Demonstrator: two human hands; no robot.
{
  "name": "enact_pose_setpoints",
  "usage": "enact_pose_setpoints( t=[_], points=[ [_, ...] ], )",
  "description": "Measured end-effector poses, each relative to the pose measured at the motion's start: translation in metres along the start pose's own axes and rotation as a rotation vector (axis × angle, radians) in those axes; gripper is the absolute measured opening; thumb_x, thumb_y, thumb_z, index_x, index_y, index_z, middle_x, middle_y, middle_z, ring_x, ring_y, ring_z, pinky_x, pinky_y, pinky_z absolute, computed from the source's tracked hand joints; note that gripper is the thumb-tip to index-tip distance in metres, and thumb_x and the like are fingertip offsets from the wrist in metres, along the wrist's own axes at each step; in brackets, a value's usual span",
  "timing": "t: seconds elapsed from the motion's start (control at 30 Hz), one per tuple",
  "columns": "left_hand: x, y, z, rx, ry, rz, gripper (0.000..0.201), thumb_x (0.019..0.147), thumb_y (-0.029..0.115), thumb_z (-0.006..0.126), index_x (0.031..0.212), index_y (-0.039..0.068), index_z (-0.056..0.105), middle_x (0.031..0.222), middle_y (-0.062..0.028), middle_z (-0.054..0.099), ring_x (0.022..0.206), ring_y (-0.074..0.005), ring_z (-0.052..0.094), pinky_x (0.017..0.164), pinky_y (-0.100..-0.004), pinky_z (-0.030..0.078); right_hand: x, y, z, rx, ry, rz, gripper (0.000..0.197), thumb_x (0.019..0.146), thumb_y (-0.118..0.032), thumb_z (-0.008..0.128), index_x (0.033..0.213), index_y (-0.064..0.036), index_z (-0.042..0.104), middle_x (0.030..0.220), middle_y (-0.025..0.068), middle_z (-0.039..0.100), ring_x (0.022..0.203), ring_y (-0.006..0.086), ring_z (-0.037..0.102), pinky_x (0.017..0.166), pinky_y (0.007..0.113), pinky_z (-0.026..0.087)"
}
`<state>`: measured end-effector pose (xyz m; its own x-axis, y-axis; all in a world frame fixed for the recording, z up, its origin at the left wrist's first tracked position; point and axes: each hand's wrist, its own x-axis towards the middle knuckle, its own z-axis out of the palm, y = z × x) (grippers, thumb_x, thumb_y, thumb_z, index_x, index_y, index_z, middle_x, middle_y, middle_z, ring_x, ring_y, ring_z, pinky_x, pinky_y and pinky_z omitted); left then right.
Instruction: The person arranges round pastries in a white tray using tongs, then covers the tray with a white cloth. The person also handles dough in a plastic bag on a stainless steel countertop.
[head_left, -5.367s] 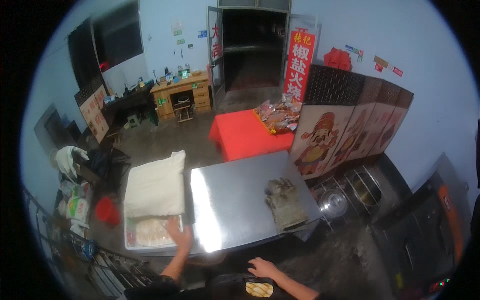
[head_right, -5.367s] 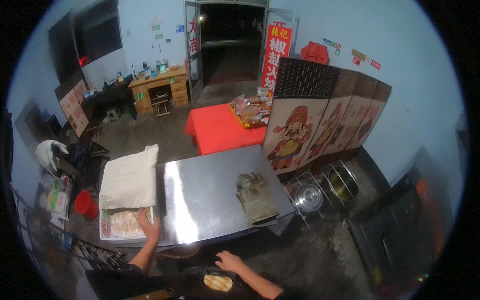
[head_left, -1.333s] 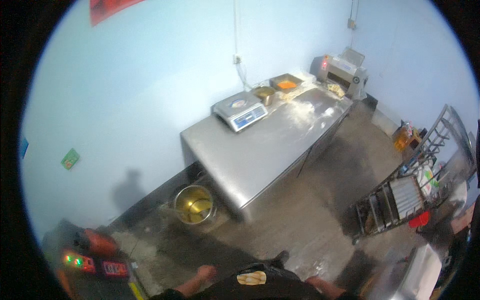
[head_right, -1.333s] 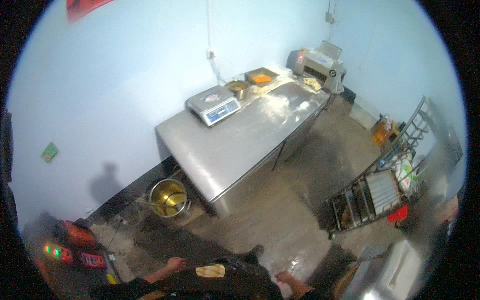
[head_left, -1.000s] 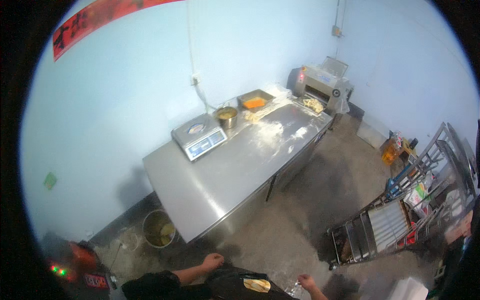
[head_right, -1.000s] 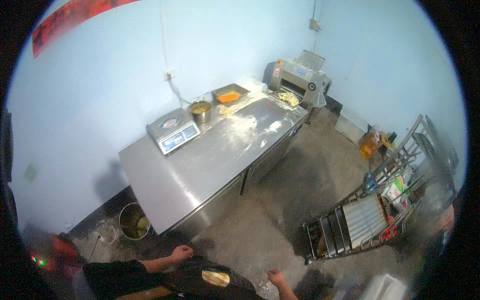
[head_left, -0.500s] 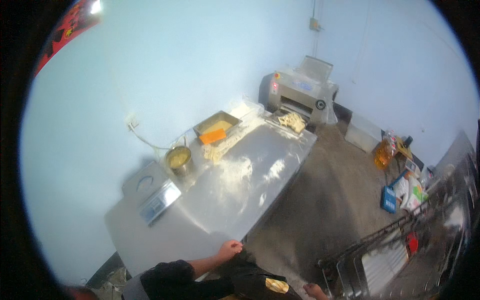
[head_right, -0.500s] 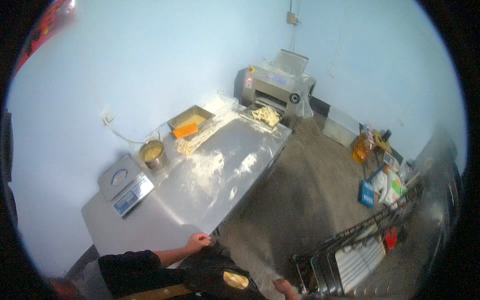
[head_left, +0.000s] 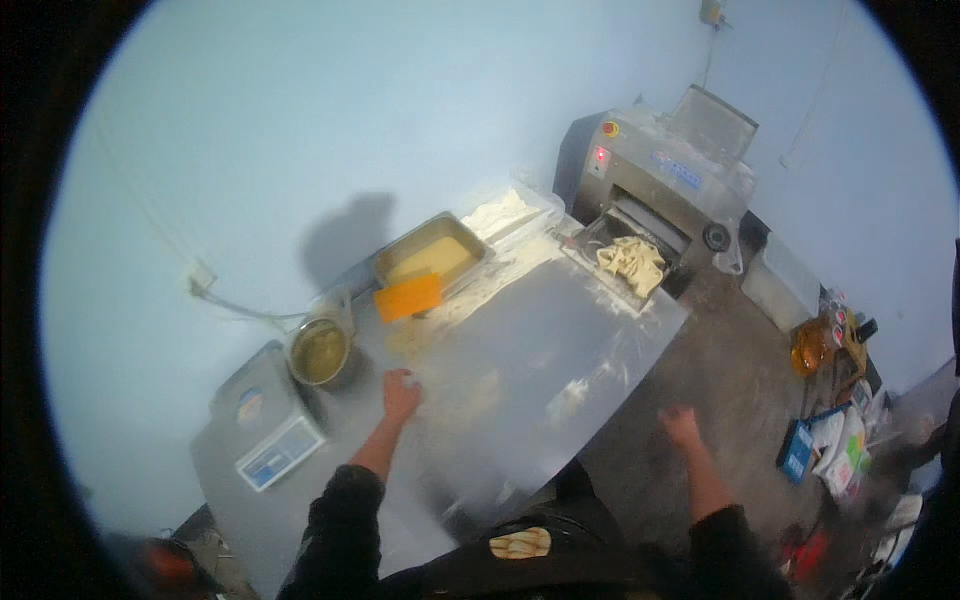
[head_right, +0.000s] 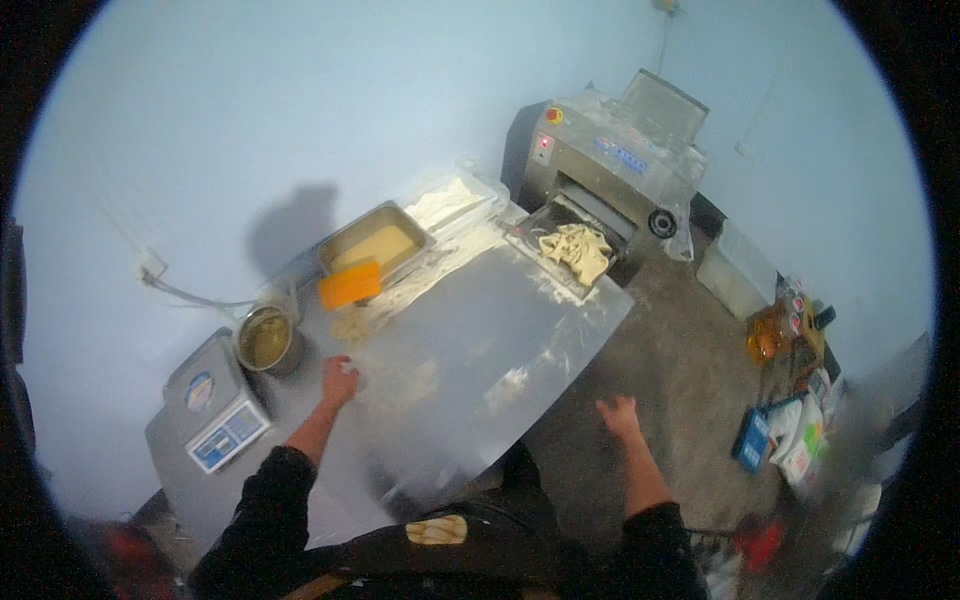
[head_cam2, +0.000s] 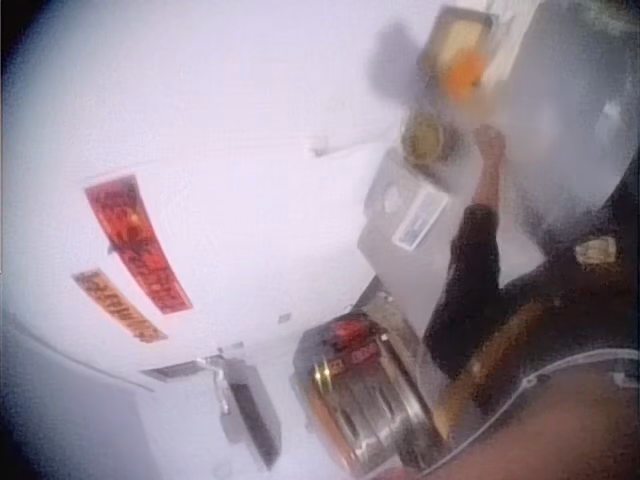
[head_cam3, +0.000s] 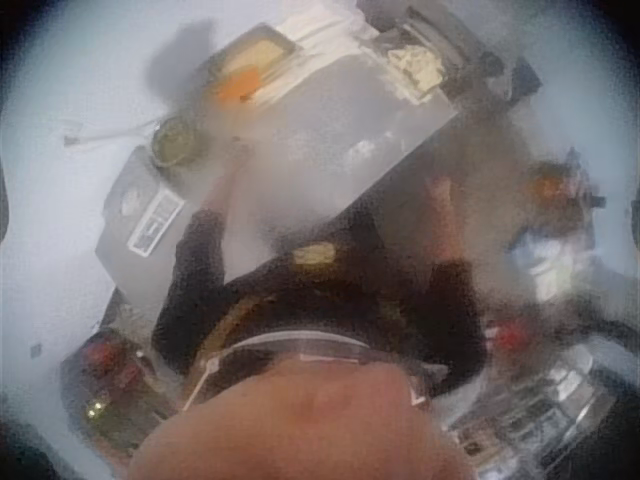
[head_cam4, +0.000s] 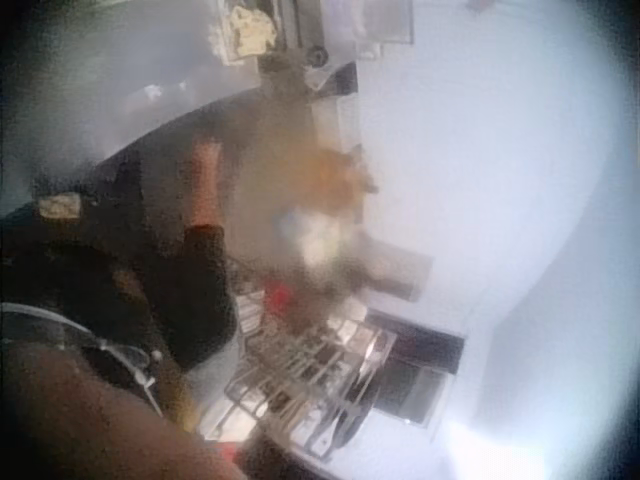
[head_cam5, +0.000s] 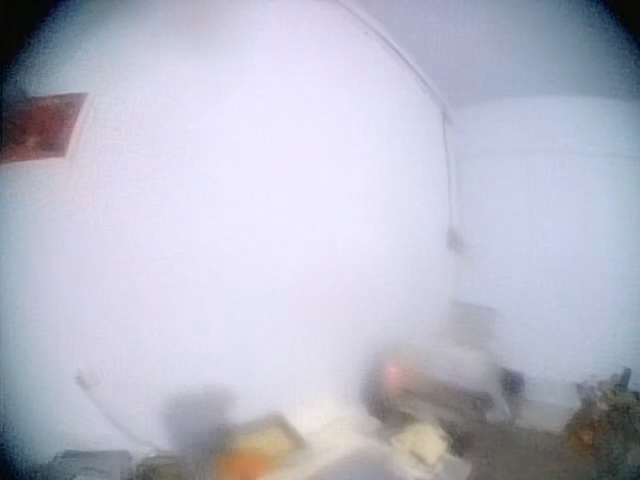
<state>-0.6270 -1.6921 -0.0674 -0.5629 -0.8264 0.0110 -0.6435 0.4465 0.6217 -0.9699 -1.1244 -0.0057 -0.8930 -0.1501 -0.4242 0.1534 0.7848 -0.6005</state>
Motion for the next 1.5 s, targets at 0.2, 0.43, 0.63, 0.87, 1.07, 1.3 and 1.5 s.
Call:
enact_pose_setpoints(
  t=[0.2,0.43,0.63,0.87,1.07,1.3,1.5],
  points=[
    [0.111,0.021,0.025,0.267,0.117,-0.180,0.075,0.079,0.018,0.081,0.144,0.004,0.047,0.143,-0.0196,0.048,0.135,-0.0415,0.045,0.115,-0.0478,0.039,0.277,-0.194,-0.025,-0.360,0.151,-0.510,0.099,0.078,-0.050,0.086,0.153,-0.0042,0.041,0.148,0.0255,0.040,0.140,0.0441,0.043,0.114,0.053,0.042],
    [0.169,0.015,0.053,0.438,0.064,-0.119,0.074,0.074,0.025,0.086,0.139,0.009,0.054,0.145,-0.0160,0.053,0.132,-0.0370,0.053,0.107,-0.0482,0.048,0.445,-0.301,-0.009,-0.676,-0.187,-0.650,0.134,0.062,-0.053,0.097,0.165,-0.0166,0.018,0.162,0.0273,0.021,0.149,0.0490,0.027,0.118,0.062,0.034],
    [0.156,0.007,0.056,-0.108,0.309,-0.233,0.055,0.079,0.015,0.080,0.130,0.007,0.061,0.124,-0.0141,0.067,0.116,-0.0341,0.064,0.099,-0.0423,0.051,0.518,-0.277,0.016,-0.490,-0.338,-0.654,0.129,0.056,-0.042,0.100,0.161,-0.0147,0.029,0.161,0.0301,0.024,0.149,0.0513,0.024,0.119,0.062,0.032],
    [0.123,0.011,0.056,0.140,0.405,-0.591,0.046,0.079,0.016,0.080,0.122,0.006,0.068,0.116,-0.0157,0.065,0.109,-0.0355,0.064,0.097,-0.0424,0.052,0.514,-0.266,0.018,-0.480,-0.126,-0.649,0.093,0.063,-0.018,0.092,0.143,-0.0074,0.048,0.138,0.0199,0.043,0.129,0.0404,0.047,0.111,0.048,0.044],
    [0.086,0.032,0.066,0.241,0.325,-0.313,0.055,0.075,0.023,0.085,0.124,0.004,0.068,0.125,-0.0201,0.062,0.122,-0.0393,0.056,0.106,-0.0460,0.046,0.495,-0.273,0.012,-0.409,-0.054,-0.675,0.086,0.062,-0.012,0.094,0.138,-0.0041,0.054,0.135,0.0219,0.051,0.123,0.0394,0.055,0.107,0.049,0.047],
    [0.081,0.032,0.054,0.294,0.190,-0.242,0.035,0.074,0.017,0.080,0.104,0.003,0.067,0.104,-0.0184,0.064,0.104,-0.0397,0.059,0.092,-0.0496,0.050,0.458,-0.273,-0.016,-0.231,-0.041,-0.774,0.066,0.064,-0.006,0.091,0.122,-0.0052,0.059,0.121,0.0138,0.062,0.115,0.0312,0.062,0.098,0.044,0.051],
    [0.064,0.052,0.053,0.233,0.258,-0.307,0.030,0.073,0.015,0.080,0.096,0.002,0.065,0.097,-0.0178,0.063,0.095,-0.0378,0.061,0.085,-0.0456,0.051,0.344,-0.278,-0.029,0.104,-0.019,-0.778,0.053,0.068,-0.001,0.084,0.114,-0.0062,0.058,0.111,0.0112,0.063,0.102,0.0274,0.064,0.093,0.038,0.051]
  ],
)
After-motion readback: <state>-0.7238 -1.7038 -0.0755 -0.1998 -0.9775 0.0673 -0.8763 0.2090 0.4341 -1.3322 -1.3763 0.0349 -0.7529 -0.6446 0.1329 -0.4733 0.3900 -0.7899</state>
